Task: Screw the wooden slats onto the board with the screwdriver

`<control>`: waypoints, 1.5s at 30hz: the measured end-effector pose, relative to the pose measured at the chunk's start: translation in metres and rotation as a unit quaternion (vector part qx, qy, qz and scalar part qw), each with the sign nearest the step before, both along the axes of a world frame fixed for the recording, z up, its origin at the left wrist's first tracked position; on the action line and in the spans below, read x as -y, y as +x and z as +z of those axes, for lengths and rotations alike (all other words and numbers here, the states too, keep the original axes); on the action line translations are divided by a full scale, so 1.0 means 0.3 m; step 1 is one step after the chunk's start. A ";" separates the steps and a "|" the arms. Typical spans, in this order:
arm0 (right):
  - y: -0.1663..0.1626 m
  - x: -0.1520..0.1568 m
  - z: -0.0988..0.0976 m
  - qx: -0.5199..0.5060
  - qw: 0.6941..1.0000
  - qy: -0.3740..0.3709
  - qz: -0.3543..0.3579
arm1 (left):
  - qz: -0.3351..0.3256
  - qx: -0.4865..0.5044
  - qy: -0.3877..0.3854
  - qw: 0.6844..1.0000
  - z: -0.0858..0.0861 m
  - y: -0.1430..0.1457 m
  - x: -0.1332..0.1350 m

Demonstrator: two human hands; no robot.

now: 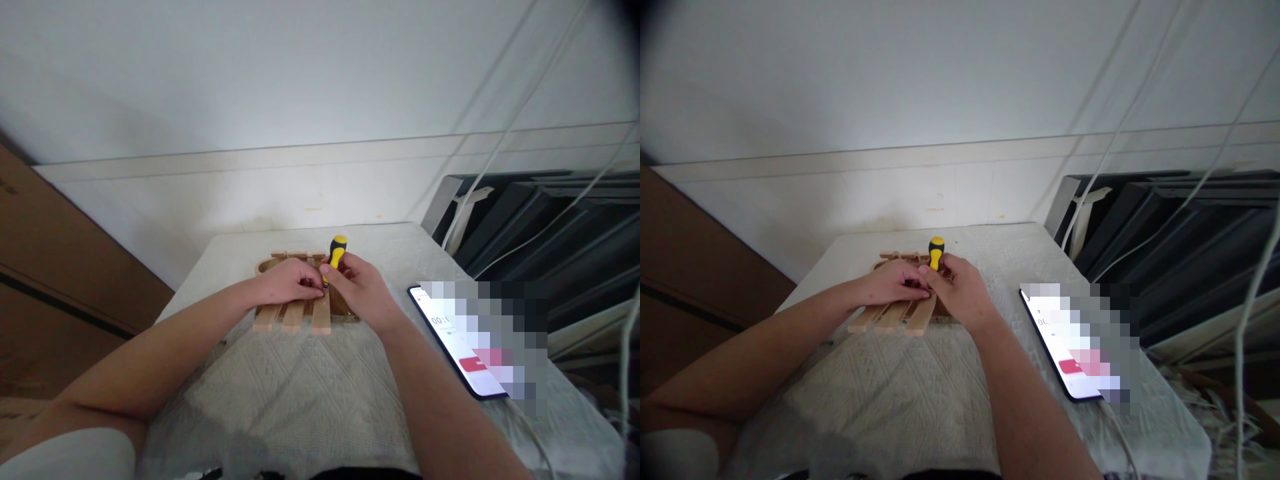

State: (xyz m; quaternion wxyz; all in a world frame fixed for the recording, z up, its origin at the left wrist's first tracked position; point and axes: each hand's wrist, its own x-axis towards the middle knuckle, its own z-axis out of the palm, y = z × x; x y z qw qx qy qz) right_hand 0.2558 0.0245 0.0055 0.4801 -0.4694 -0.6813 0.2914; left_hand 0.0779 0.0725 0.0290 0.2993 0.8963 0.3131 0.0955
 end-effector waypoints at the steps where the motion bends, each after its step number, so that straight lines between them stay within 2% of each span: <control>1: 0.001 0.003 0.002 0.010 1.000 0.007 0.010 | -0.001 -0.001 -0.001 1.000 0.000 0.001 -0.001; 5: 0.005 0.011 0.010 0.034 0.999 0.034 0.018 | -0.001 0.000 0.009 1.000 -0.005 0.002 -0.003; 12: -0.003 -0.011 -0.002 0.016 0.997 -0.006 -0.070 | 0.009 0.004 -0.006 1.000 0.003 -0.001 0.003; 18: -0.001 -0.004 0.004 -0.036 0.999 -0.005 -0.003 | 0.006 0.005 -0.005 1.000 -0.003 -0.002 -0.003; 22: -0.005 -0.006 0.002 -0.066 0.997 -0.031 0.014 | 0.003 0.001 0.006 1.000 -0.002 -0.001 -0.004; 31: -0.017 0.001 0.011 -0.054 0.998 -0.029 0.035 | 0.005 -0.004 -0.005 1.000 -0.002 -0.002 -0.005; 38: -0.014 -0.005 0.006 -0.066 0.996 -0.050 -0.022 | -0.015 -0.002 -0.001 1.000 -0.009 -0.006 -0.010; 45: -0.004 0.002 0.017 -0.075 0.997 -0.030 0.016 | 0.000 -0.005 0.010 1.000 -0.013 -0.006 -0.011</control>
